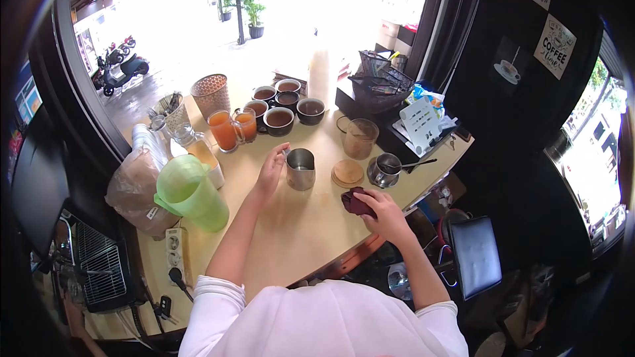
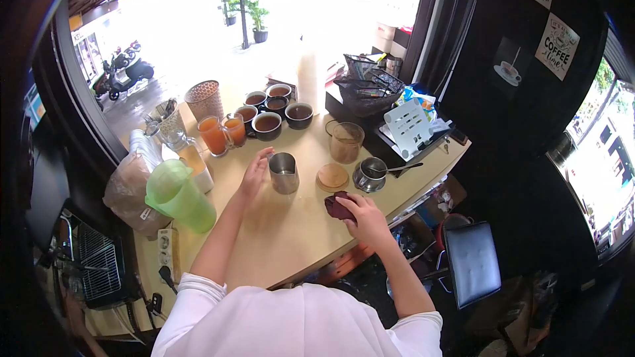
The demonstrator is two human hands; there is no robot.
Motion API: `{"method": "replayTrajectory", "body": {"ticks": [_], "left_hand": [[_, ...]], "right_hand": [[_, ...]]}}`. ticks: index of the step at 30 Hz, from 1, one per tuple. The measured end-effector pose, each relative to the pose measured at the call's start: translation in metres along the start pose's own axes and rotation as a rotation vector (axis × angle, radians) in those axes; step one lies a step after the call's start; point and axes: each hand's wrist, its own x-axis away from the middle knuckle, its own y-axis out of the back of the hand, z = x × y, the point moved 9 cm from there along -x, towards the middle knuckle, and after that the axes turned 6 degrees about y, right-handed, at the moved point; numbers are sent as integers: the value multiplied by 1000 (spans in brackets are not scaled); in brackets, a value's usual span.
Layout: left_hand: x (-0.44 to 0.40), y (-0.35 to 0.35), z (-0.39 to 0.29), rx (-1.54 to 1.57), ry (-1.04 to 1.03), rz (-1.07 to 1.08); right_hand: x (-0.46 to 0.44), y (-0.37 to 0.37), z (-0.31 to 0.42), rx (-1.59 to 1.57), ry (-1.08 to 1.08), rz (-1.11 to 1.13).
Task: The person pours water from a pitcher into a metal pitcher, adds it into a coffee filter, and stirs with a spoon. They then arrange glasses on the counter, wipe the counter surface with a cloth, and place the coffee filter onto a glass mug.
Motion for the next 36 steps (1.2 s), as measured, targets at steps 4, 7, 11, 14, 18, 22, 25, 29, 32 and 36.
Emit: {"method": "replayTrajectory", "body": {"ticks": [4,7,11,14,18,22,25,29,32,36], "left_hand": [[-1,6,-2,-139,64,-15],[13,14,-24,-264,120,-101],[23,22,-30,-256,21,-203],[29,32,-23,-257,80,-261],[38,43,-29,-259,72,-365],[40,59,-28,-200,78,-427],[43,64,-50,-186,43,-459],[47,66,-77,-163,37,-491],[47,72,-81,-107,5,-525],[49,73,-90,-113,11,-547]], "right_hand": [[-5,-12,4,119,-2,-73],[-14,-21,12,131,-43,-128],[-34,-29,16,126,-124,-168],[-54,-42,13,116,-156,-162],[-71,-58,23,81,-75,-155],[-60,-67,55,8,120,-129],[-42,-65,70,-34,188,-30],[-36,-53,49,12,44,-10],[-53,-52,26,54,-107,-15],[-99,-81,26,116,-119,-22]]}}
